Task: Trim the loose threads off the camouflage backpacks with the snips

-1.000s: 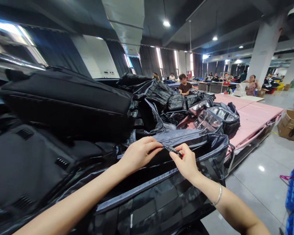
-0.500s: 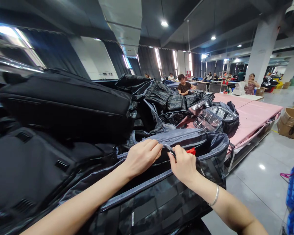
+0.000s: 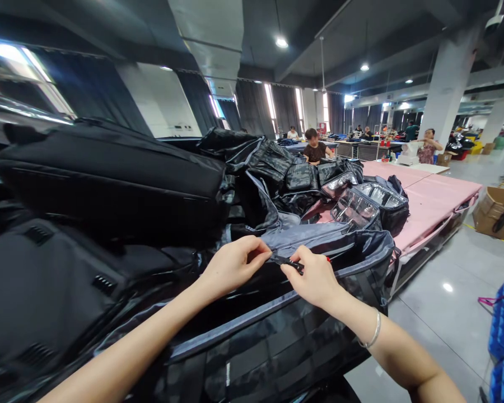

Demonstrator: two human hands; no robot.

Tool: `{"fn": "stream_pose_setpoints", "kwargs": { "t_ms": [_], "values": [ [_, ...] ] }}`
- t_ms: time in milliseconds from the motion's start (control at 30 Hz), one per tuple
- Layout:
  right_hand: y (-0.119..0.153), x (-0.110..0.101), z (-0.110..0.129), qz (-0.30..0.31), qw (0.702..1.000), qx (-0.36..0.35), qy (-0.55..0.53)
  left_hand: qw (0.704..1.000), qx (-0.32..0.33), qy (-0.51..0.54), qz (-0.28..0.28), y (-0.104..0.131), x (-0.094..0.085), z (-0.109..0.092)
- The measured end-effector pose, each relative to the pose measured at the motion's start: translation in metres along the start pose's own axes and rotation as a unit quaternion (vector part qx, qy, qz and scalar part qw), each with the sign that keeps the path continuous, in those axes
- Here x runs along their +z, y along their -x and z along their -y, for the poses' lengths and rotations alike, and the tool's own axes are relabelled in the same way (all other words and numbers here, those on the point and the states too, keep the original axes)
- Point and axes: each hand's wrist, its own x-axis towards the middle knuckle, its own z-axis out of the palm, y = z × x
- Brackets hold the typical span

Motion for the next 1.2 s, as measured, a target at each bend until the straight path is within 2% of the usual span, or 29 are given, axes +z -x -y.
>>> {"fn": "stream_pose_setpoints", "kwargs": {
  "t_ms": [533, 700, 800, 900, 1067, 1200],
  "values": [
    [-0.002, -0.003, 0.006, 0.017, 0.999, -0.016, 0.024, 0.995, 0.076, -0.002, -0.069, 0.005, 0.01, 0.005],
    [-0.002, 0.002, 0.003, 0.006, 1.0, -0.03, -0.006, 0.993, 0.041, 0.081, -0.074, 0.005, 0.003, 0.002],
    [-0.001, 0.004, -0.002, -0.042, 0.997, -0.007, -0.06, 0.983, -0.013, 0.172, -0.061, 0.003, -0.007, 0.004],
    [-0.001, 0.004, -0.004, -0.082, 0.993, 0.022, -0.086, 0.985, -0.061, 0.158, -0.036, 0.0, -0.013, 0.01],
    [0.0, 0.006, -0.001, -0.094, 0.992, 0.026, -0.074, 0.992, -0.025, 0.098, 0.07, -0.001, -0.009, 0.022],
    [0.002, 0.008, -0.001, -0.095, 0.994, 0.009, -0.057, 0.994, -0.007, 0.073, 0.078, 0.001, -0.005, 0.022]
  ]
}}
